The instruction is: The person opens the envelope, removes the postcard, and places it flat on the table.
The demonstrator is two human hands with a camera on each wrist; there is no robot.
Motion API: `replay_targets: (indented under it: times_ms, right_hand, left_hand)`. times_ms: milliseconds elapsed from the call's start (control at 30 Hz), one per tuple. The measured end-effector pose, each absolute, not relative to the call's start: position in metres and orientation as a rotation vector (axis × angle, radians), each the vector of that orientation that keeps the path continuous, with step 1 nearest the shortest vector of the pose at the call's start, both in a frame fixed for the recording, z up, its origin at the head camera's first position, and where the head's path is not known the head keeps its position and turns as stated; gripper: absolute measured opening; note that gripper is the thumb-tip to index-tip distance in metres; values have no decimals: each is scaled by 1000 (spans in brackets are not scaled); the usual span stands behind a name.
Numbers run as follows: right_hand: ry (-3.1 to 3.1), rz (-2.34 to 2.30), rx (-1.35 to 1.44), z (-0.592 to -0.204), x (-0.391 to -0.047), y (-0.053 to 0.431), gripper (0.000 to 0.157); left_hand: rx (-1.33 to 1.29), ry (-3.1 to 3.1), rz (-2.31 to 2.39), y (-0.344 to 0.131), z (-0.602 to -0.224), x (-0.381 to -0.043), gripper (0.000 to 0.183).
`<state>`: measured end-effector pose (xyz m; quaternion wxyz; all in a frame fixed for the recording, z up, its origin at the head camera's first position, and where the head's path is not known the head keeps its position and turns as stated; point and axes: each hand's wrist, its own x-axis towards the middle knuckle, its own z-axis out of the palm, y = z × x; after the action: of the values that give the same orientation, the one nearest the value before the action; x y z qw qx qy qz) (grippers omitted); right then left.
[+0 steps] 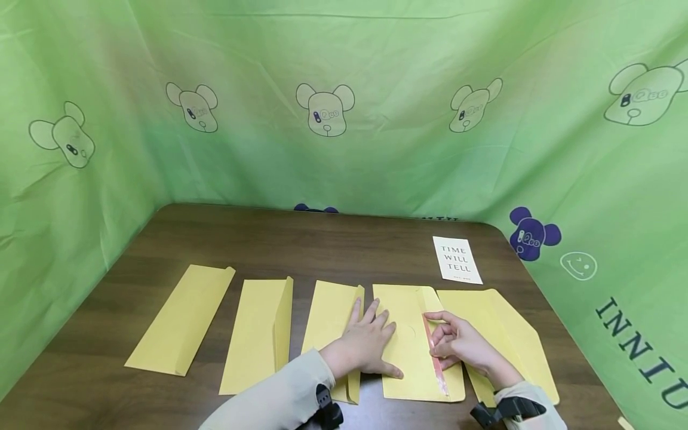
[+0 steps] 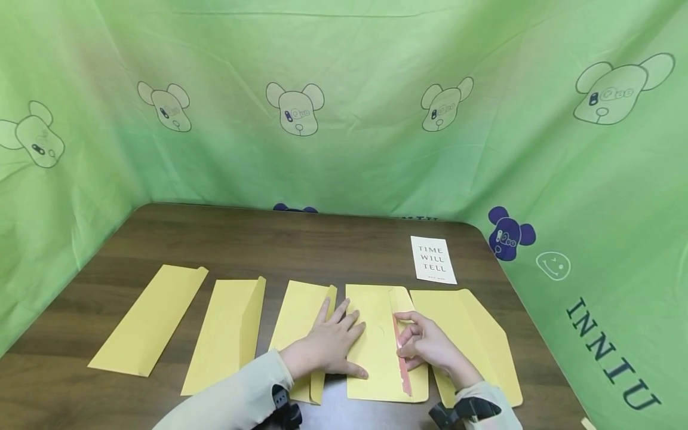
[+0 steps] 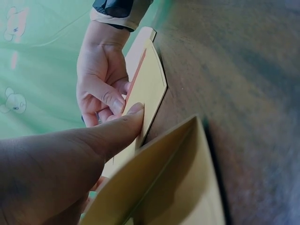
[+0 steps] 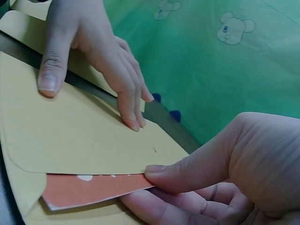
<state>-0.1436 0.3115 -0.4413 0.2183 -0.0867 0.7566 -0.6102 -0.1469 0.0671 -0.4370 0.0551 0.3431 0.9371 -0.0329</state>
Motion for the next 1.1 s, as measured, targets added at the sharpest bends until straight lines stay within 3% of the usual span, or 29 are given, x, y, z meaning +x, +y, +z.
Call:
replay_targets:
  times_ms: [1100]
  right_hand:
    - [2170,-1663,-204,-442,-143,312,78]
  left_hand:
    - [1038,2851,-113,66,-443,-147,94]
